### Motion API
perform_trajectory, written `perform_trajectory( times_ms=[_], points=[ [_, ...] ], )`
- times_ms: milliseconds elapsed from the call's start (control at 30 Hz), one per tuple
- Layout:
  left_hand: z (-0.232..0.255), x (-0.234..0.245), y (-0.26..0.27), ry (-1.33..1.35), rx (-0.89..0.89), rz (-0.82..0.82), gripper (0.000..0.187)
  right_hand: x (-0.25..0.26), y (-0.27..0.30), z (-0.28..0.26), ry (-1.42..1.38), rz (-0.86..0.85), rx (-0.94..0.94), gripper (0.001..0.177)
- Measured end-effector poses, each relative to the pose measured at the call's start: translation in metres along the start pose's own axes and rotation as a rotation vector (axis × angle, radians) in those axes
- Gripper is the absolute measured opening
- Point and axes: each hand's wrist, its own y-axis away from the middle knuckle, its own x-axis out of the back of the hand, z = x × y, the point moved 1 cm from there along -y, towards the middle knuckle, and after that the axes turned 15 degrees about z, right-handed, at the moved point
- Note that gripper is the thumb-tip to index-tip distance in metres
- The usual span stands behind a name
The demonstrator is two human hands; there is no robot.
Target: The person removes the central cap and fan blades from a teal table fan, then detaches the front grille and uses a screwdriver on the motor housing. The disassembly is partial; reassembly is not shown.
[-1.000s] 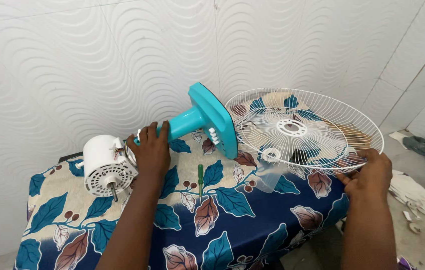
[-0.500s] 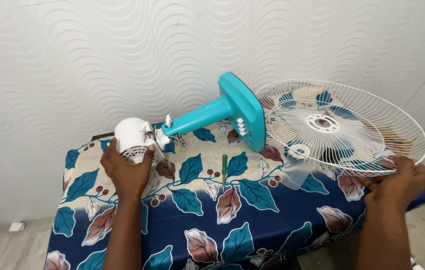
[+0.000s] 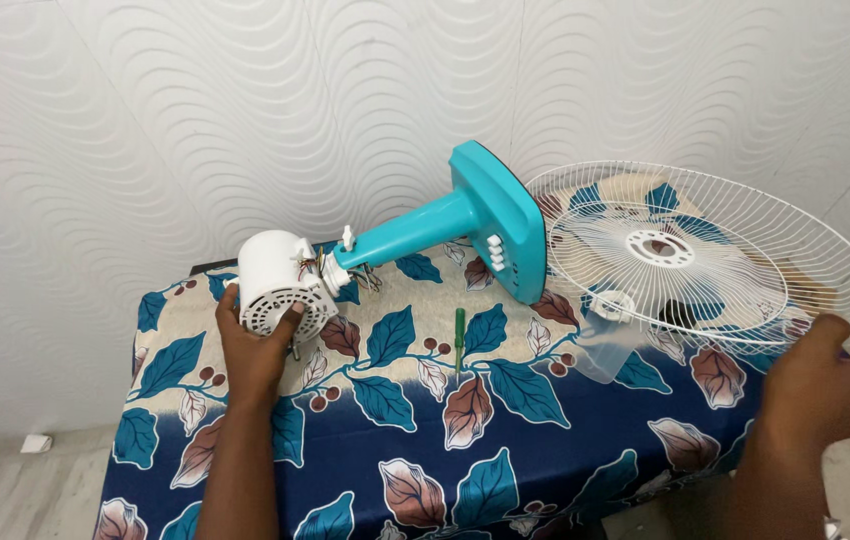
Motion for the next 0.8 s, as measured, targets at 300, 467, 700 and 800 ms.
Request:
perform_trajectory(
  times_ms=[300, 467, 700, 800],
  points=[
    [0.006, 0.000, 0.006, 0.111, -0.055, 0.035, 0.087, -0.010, 0.076, -0.181, -0.561, -0.474, 0.422, 0.052],
    [0.014, -0.002, 0.012, 0.159, -0.074, 0.063, 0.081, -0.039, 0.086, -0.226, -0.452, -0.658, 0.321, 0.070],
    [0.021, 0.007, 0.009, 0.138, 0.058, 0.171, 0.078, -0.053, 0.114, -0.235, -0.497, -0.777, 0.170, 0.056],
    [0.023, 0.022, 0.002, 0.086, -0.209, 0.211, 0.072, -0.055, 0.131, -0.240, -0.624, -0.663, 0.231, 0.057]
  ],
)
